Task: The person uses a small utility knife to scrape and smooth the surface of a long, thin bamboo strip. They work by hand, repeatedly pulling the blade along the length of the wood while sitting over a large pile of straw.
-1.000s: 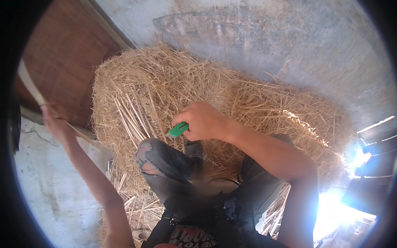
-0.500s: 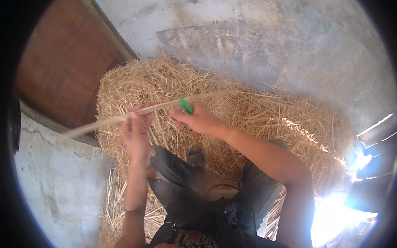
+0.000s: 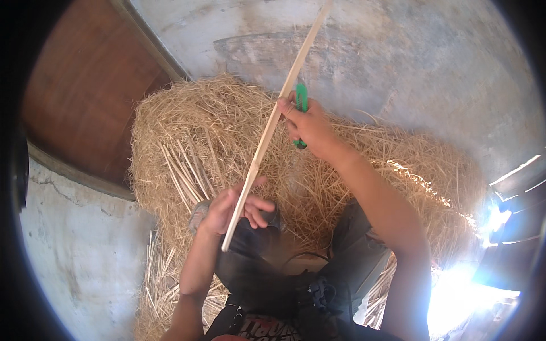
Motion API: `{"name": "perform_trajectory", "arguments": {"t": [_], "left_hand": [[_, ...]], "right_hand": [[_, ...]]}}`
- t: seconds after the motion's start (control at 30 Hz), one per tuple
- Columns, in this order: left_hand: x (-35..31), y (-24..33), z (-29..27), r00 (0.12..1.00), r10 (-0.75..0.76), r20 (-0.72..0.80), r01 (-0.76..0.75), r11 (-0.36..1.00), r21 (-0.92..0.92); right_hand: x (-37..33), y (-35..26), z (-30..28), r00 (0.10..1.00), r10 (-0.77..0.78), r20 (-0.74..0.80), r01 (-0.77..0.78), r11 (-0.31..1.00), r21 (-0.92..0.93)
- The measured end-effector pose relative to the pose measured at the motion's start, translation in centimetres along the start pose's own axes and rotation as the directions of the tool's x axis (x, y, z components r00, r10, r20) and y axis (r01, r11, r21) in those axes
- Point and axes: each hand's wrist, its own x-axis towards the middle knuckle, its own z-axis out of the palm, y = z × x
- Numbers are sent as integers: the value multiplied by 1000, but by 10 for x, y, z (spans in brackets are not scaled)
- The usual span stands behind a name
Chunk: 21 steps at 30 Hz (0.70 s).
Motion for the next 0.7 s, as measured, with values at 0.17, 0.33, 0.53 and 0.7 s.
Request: {"name": "perform_trajectory", "arguments": {"t": [0.17, 0.33, 0.53, 0.7], "left_hand": [[7, -3, 13, 987, 36, -159, 27, 926, 377], [22, 19, 19, 959, 57, -277, 14, 968, 251], [58, 15, 4, 833, 296, -467, -172, 942, 290], [57, -9, 6, 800, 324, -506, -201, 938, 282]], "right_hand": [[8, -6, -19, 996, -67, -55, 57, 985, -162], [10, -6, -15, 952, -221, -214, 108, 892, -440], [-8, 2, 10, 996, -79, -44, -23, 245, -969], [-4, 44, 30, 979, -138, 152, 170, 133, -976]]}}
